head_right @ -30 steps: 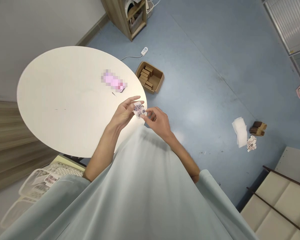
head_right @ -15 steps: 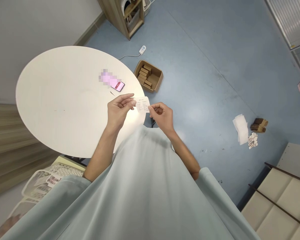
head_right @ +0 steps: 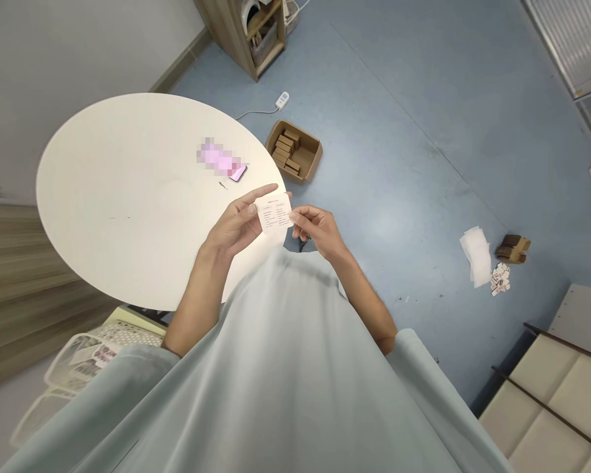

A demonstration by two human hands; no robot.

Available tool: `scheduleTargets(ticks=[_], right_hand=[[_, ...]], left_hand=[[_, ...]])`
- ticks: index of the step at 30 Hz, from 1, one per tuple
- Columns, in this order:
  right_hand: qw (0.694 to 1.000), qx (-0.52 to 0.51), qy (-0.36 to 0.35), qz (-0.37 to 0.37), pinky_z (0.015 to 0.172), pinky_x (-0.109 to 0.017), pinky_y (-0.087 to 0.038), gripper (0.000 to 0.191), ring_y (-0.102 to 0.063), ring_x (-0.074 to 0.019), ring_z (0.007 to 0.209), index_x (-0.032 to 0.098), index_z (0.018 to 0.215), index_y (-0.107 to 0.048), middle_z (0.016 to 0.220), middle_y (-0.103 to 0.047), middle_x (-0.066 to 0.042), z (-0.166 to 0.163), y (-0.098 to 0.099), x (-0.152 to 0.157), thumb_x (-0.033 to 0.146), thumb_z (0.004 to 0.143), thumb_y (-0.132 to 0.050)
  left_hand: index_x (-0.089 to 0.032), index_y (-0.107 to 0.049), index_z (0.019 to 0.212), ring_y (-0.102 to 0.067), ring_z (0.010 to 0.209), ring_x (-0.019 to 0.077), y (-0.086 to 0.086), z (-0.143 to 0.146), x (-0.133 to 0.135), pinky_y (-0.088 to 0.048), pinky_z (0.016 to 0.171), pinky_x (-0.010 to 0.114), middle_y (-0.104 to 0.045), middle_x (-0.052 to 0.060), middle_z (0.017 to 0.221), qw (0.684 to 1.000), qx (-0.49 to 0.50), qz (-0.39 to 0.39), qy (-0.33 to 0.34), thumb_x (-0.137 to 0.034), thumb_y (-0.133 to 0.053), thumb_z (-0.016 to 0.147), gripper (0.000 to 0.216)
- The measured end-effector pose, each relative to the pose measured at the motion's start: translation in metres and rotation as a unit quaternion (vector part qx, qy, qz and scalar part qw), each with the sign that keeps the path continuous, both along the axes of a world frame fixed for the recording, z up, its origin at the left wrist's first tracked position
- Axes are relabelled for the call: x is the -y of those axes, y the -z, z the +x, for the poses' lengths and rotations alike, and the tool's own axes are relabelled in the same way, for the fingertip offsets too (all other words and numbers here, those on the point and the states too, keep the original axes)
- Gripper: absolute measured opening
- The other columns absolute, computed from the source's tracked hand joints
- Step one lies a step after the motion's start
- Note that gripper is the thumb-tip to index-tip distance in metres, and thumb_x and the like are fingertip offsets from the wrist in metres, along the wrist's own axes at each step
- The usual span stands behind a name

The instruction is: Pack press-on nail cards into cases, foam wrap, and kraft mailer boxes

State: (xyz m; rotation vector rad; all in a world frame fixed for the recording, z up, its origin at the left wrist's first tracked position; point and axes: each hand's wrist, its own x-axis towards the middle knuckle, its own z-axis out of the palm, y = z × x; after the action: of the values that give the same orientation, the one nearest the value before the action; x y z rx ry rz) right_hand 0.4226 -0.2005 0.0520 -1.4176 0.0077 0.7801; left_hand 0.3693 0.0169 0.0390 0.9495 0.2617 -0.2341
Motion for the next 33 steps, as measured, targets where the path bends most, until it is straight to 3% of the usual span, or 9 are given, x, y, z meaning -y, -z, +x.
scheduleTargets(ticks=[4,7,10,13,18,24,29,33], right_hand=[[1.000,-0.011,-0.021,-0.008,0.056,-0.026,-0.049,0.059,-0.063,-0.0119,0.062,0.024,0.092,-0.079,0.072,-0.071,0.003,-0.001,0.009,-0.005,0.080,0.078,-0.095],[0.997,0.051,0.007,-0.065,0.059,-0.027,-0.053,0.062,-0.068,-0.0142,0.067,0.025,0.094,-0.079,0.083,-0.076,0.000,-0.003,0.009,-0.008,0.084,0.079,-0.091],[0.981,0.143,0.029,-0.130,0.062,-0.029,-0.054,0.060,-0.070,-0.0153,0.072,0.027,0.099,-0.079,0.095,-0.080,-0.001,-0.008,0.000,-0.012,0.086,0.087,-0.083],[0.958,0.228,-0.011,-0.172,0.065,-0.031,-0.054,0.053,-0.068,-0.0154,0.073,0.028,0.101,-0.080,0.104,-0.081,-0.002,-0.015,-0.015,-0.017,0.080,0.092,-0.083],[0.923,0.307,-0.036,-0.230,0.069,-0.032,-0.055,0.038,-0.065,-0.0156,0.072,0.029,0.094,-0.078,0.101,-0.080,-0.002,-0.022,-0.023,-0.028,0.067,0.100,-0.080],[0.943,0.263,0.016,-0.204,0.065,-0.033,-0.057,0.039,-0.067,-0.0172,0.069,0.029,0.092,-0.079,0.092,-0.080,-0.002,-0.011,-0.019,-0.024,0.068,0.097,-0.081],[0.979,0.149,0.005,-0.141,0.050,-0.029,-0.049,0.053,-0.067,-0.0169,0.057,0.025,0.093,-0.081,0.061,-0.065,0.003,0.003,-0.011,-0.016,0.077,0.085,-0.089],[0.985,0.128,-0.006,-0.118,0.048,-0.028,-0.047,0.056,-0.066,-0.0163,0.057,0.025,0.095,-0.081,0.060,-0.065,0.003,0.006,-0.006,-0.015,0.079,0.084,-0.091]], left_hand=[[-0.023,-0.079,0.144,-0.077,0.138,0.0423,-0.005,-0.002,0.002,-0.061,0.118,0.057,-0.083,0.019,0.140,1.000,-0.008,-0.005,0.000,-0.066,-0.103,0.077,0.084],[-0.023,-0.078,0.143,-0.077,0.137,0.0414,-0.004,-0.003,0.003,-0.059,0.121,0.058,-0.084,0.019,0.139,0.999,-0.018,0.022,-0.029,-0.063,-0.103,0.078,0.081],[-0.023,-0.077,0.144,-0.077,0.138,0.0396,0.000,-0.004,0.004,-0.057,0.123,0.059,-0.083,0.018,0.140,0.995,-0.024,0.070,-0.073,-0.061,-0.103,0.077,0.081],[-0.022,-0.076,0.142,-0.075,0.140,0.0386,0.003,-0.005,0.007,-0.057,0.124,0.058,-0.082,0.018,0.143,0.984,-0.021,0.129,-0.119,-0.061,-0.104,0.076,0.082],[-0.023,-0.076,0.139,-0.074,0.142,0.0371,0.001,-0.008,0.014,-0.059,0.123,0.054,-0.081,0.016,0.144,0.970,-0.014,0.183,-0.160,-0.062,-0.106,0.073,0.082],[-0.023,-0.078,0.136,-0.076,0.139,0.0368,0.001,-0.015,0.010,-0.064,0.115,0.049,-0.083,0.017,0.137,0.961,-0.008,0.202,-0.190,-0.067,-0.102,0.077,0.078],[-0.021,-0.082,0.130,-0.082,0.108,0.0276,0.006,-0.020,0.001,-0.067,0.096,0.042,-0.086,0.011,0.110,0.957,-0.026,0.204,-0.206,-0.061,-0.104,0.075,0.072],[-0.020,-0.086,0.119,-0.080,0.098,0.0237,0.002,-0.021,-0.002,-0.066,0.091,0.039,-0.085,0.009,0.104,0.955,-0.024,0.207,-0.210,-0.058,-0.104,0.074,0.062]])
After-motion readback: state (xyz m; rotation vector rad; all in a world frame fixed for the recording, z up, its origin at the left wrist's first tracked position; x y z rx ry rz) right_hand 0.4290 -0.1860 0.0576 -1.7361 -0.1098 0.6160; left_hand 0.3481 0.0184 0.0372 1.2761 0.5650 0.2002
